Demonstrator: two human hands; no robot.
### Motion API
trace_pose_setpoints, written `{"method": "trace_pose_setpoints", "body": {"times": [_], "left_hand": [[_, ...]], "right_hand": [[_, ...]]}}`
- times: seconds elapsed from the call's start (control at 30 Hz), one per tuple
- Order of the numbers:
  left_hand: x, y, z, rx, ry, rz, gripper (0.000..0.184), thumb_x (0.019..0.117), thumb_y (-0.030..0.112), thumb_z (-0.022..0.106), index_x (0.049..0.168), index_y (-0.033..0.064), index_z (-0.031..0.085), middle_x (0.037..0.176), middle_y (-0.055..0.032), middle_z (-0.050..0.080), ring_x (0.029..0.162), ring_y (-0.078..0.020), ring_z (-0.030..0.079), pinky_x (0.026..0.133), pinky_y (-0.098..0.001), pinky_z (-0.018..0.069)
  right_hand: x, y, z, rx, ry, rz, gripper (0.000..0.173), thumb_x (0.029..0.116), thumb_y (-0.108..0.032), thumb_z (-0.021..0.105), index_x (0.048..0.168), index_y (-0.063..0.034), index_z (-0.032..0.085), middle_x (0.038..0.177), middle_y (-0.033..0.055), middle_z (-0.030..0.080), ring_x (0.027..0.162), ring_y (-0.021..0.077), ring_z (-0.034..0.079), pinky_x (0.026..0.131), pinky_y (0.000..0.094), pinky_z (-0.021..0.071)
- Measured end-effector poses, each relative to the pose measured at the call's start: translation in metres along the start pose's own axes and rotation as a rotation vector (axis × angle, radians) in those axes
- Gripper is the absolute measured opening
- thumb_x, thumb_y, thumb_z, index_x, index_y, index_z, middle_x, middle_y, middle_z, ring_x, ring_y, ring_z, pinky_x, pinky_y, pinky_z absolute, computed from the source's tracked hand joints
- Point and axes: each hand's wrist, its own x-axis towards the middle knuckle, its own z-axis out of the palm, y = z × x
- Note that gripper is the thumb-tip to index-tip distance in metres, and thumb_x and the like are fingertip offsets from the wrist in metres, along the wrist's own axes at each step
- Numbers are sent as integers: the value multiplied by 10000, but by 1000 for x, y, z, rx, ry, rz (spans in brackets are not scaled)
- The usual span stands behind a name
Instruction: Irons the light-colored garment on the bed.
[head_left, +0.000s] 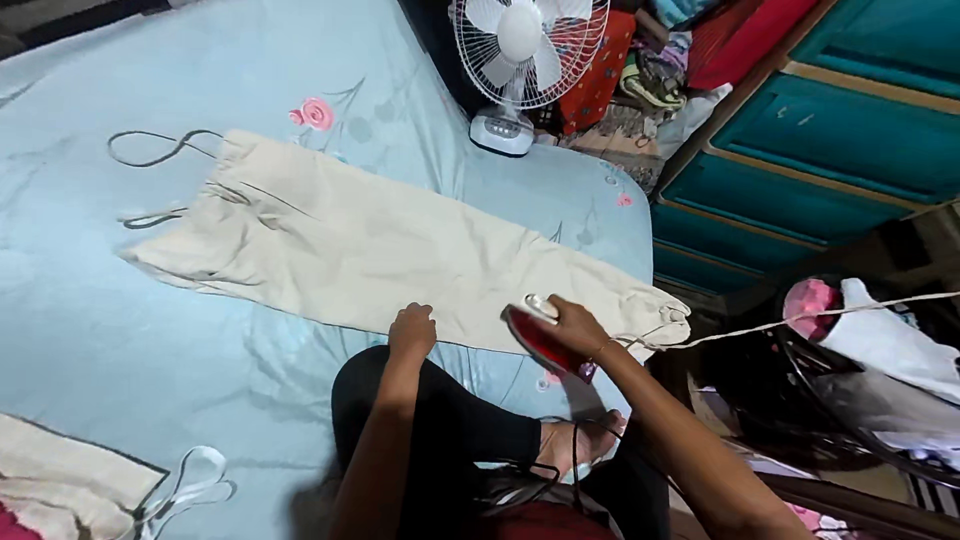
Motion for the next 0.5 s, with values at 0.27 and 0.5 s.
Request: {"method": "trace_pose_setpoints", "body": {"times": [0.27, 0.5], "left_hand": [[1, 6, 3, 26, -10, 36, 375, 1062, 128, 519, 1407, 1, 590, 1482, -246, 515, 1398, -416, 473, 1130, -565, 400], [6, 5, 0, -3, -22, 15, 378, 1046, 138, 564, 1400, 9, 596, 1491, -244, 503, 1406, -421, 463, 1139, -564, 397]], "right_hand": [[57, -2, -16, 280, 266, 206, 491, 1075, -423, 498, 1289, 13, 570, 1114, 224, 673, 1028, 350, 671, 912, 546, 515], [141, -14, -28, 251, 350, 336, 614, 1069, -504, 481, 1364, 32, 523, 1224, 297, 647, 1151, 457, 637, 931, 635, 499]]}}
